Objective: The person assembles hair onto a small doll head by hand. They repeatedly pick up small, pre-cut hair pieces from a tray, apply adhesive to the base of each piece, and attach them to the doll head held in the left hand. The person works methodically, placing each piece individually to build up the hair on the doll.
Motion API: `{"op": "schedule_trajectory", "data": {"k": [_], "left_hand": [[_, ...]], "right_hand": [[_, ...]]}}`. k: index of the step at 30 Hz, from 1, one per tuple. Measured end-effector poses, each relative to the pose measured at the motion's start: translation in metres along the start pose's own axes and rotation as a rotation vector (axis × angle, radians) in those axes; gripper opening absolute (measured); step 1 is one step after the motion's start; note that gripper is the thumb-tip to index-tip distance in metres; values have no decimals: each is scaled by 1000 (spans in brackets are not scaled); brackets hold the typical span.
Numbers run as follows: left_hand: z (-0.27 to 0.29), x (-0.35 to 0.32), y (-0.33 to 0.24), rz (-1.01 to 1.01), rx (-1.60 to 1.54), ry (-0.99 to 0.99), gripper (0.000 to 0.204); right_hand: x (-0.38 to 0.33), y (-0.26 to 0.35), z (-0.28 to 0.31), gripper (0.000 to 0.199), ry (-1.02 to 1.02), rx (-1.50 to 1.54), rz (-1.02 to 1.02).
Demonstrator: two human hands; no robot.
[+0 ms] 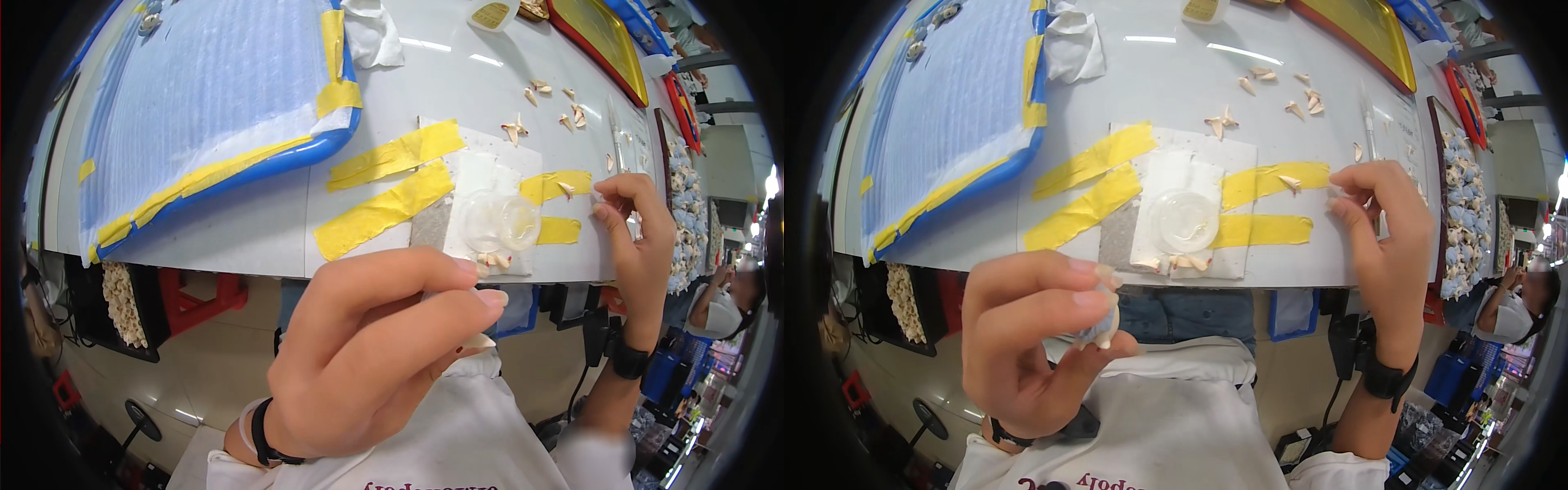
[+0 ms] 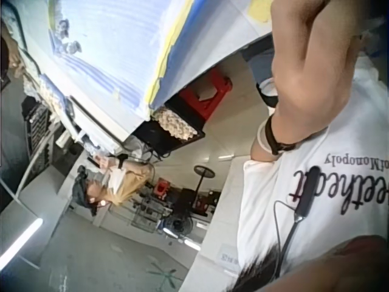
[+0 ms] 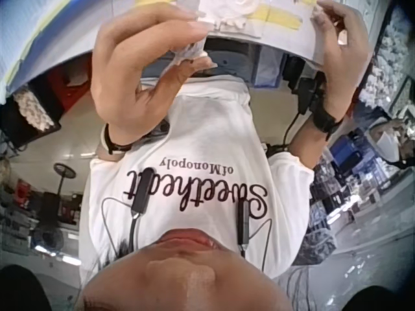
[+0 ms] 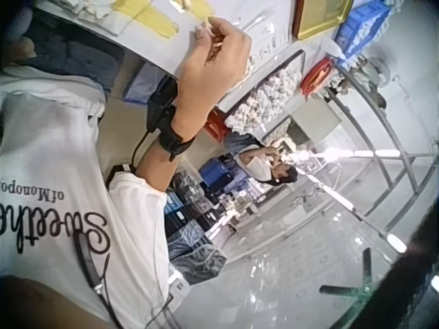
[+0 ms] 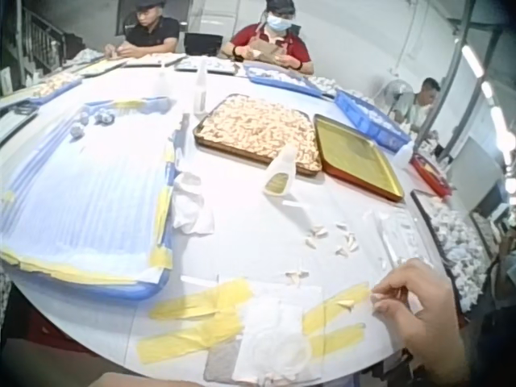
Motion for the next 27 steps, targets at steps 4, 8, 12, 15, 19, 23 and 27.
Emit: {"op": "schedule_trajectory", "data": {"k": [4,8,12,15,19,23,27], "left_hand": [[0,-1,-1,-2,8,-2,41],[1,-2,-1,2,26,9,39],[2,-2,0,-7,45,15,38],[2,-7,7,38,-81,-42,40],[3,-9,7,141,-171,-81,43],[6,-2,9,117,-58,80,43],[3,-8,11,188,-295,-28,45]], "right_hand": [[6,-1,-2,14,23,-3,-55],[7,-1,-2,14,37,-28,-46],[7,-2,3,15,1,0,-43],[8,-10,12,16,-71,39,-104],[13,-8,14,17,33,94,-73],[20,6,3,14,112,128,62],[28,22,-10,10,229,130,15]]}}
Point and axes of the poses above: each hand's wrist, its own x-axis towards the middle knuckle, its own z-axis out of the back of the hand, y = z × x, the point moved 1 cm from there along x, towards the middle knuckle, and after that the axes turned 2 degrees about -z, right-handed, at the moved point
